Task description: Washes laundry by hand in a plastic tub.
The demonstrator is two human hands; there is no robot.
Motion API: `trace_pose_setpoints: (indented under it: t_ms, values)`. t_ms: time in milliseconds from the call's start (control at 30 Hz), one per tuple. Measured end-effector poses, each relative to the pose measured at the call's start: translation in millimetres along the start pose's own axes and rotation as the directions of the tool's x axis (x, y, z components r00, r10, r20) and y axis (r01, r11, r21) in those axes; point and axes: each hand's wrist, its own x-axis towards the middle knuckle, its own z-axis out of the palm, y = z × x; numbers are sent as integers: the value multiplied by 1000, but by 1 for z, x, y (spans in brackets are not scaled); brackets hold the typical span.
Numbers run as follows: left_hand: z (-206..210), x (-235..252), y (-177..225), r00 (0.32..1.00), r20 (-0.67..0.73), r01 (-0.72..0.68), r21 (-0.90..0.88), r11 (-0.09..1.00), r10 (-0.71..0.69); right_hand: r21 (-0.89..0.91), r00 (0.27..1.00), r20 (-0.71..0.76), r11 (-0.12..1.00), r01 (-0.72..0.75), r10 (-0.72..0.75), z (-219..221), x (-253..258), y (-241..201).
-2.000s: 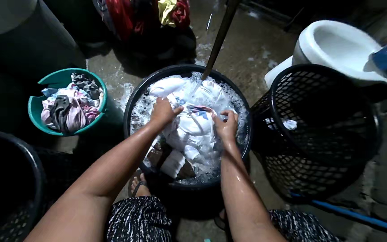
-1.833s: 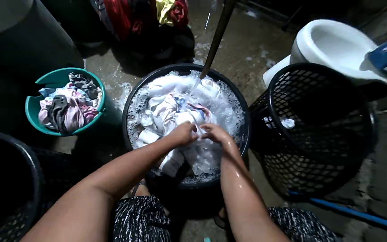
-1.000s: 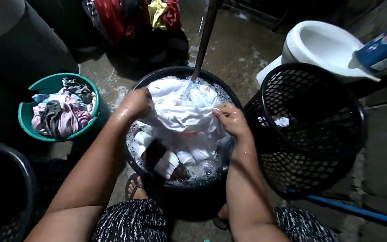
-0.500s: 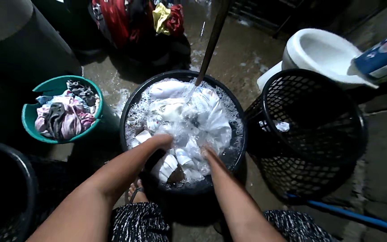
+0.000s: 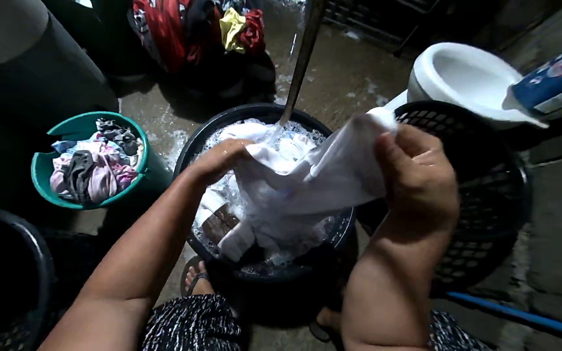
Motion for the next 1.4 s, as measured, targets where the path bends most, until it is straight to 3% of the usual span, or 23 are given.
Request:
trace_pose_setpoints:
  t_ms: [67, 100, 167, 233, 333, 500, 600, 633, 667, 733, 767, 833, 933, 1067, 1167, 1233, 1300, 1333, 1400]
  values:
    - [-5, 5, 10, 999, -45, -26, 78, 997, 29, -226, 988, 17, 963, -147, 155, 2, 1, 27]
    - [-4, 6, 12, 999, -39, 14, 251, 968, -5, -379, 959, 29, 890, -251, 283, 6, 3, 46]
    - [7, 14, -7, 978, -17, 175, 597, 783, -206, -580, 837, 54, 700, -417, 544, 17, 3, 96]
    - [29, 16, -51, 920, -78, 307, 753, 582, -384, -637, 730, 107, 611, -471, 675, 31, -8, 160]
    - [56, 7, -98, 854, -78, 335, 839, 429, -514, -607, 620, 193, 589, -533, 760, 50, -40, 238]
    - [52, -6, -134, 771, 41, 214, 923, 319, -635, -559, 450, 7, 377, -738, 893, 64, -85, 236]
    - [39, 0, -120, 719, 101, 253, 883, 395, -687, -695, 392, 24, 297, -655, 920, 64, -89, 233]
    - [36, 2, -116, 735, 116, 282, 844, 457, -668, -704, 396, 33, 303, -642, 918, 65, -83, 227]
    - [33, 1, -109, 776, 130, 296, 788, 539, -617, -621, 452, 10, 360, -697, 892, 63, -77, 222]
    - [33, -3, -100, 874, 167, 242, 665, 707, -456, -197, 590, -121, 563, -803, 798, 59, -61, 200]
    - [37, -4, -95, 903, 190, 198, 614, 764, -386, 61, 599, -149, 612, -789, 787, 57, -50, 182]
    - [48, -6, -83, 929, 220, 146, 518, 843, -297, 397, 648, -95, 626, -671, 756, 55, -24, 138]
    - [63, -6, -87, 951, 222, 115, 386, 915, -214, 559, 843, 18, 694, -454, 537, 50, 3, 39]
    - [78, -10, -87, 984, 140, 64, 294, 954, -109, 552, 970, -35, 814, -181, 239, 34, 26, -59]
    - [83, -15, -56, 996, -68, 70, 276, 959, -54, 558, 949, -159, 818, -140, 271, 25, 45, -72]
    - [78, -16, -19, 977, -184, 147, 200, 969, -110, 458, 903, -217, 855, -242, 371, 18, 43, -47]
    - [76, -16, 13, 964, -257, 66, 4, 998, -63, 265, 850, -219, 868, -420, 478, 8, 24, 10]
    - [74, -15, 26, 964, -265, -19, -95, 995, -7, 56, 808, -243, 839, -541, 537, 7, 14, 45]
    - [72, -16, 47, 958, -269, -143, -155, 977, 97, -349, 676, -234, 589, -729, 699, 14, -1, 102]
